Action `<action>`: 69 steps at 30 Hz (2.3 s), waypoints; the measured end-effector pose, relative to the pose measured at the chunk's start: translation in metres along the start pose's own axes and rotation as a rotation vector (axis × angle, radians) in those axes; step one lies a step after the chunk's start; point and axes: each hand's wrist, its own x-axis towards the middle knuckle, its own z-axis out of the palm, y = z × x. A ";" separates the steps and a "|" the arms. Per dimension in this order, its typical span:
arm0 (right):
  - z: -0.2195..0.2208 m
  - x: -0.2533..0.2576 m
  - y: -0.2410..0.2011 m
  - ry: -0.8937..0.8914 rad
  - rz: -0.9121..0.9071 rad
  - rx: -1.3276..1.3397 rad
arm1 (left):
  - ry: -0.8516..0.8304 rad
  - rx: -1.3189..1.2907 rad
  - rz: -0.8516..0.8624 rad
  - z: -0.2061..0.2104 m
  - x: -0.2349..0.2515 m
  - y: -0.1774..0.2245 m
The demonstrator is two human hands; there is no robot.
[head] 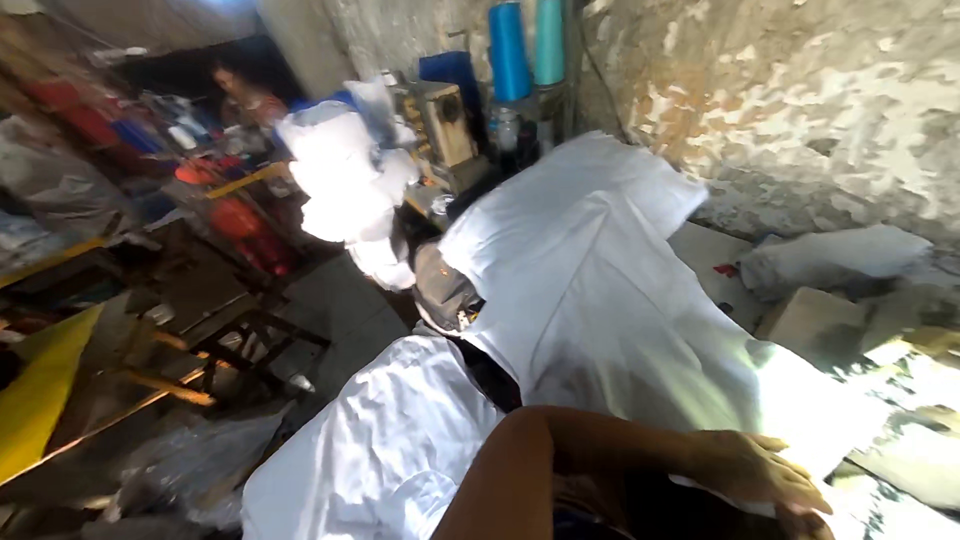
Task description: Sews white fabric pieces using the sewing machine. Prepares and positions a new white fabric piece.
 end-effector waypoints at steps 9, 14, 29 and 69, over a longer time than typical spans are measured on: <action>0.019 -0.017 -0.010 0.088 -0.047 0.295 | 0.117 0.123 -0.357 -0.026 0.020 -0.017; 0.020 -0.011 -0.005 0.102 0.044 0.351 | 0.137 0.295 -0.361 -0.020 0.023 -0.024; 0.029 0.053 -0.022 0.139 -0.066 0.270 | -0.147 0.152 -0.564 -0.046 0.071 -0.068; 0.001 0.040 -0.009 -0.234 -0.041 -0.073 | 0.292 0.391 -0.326 -0.052 0.050 -0.065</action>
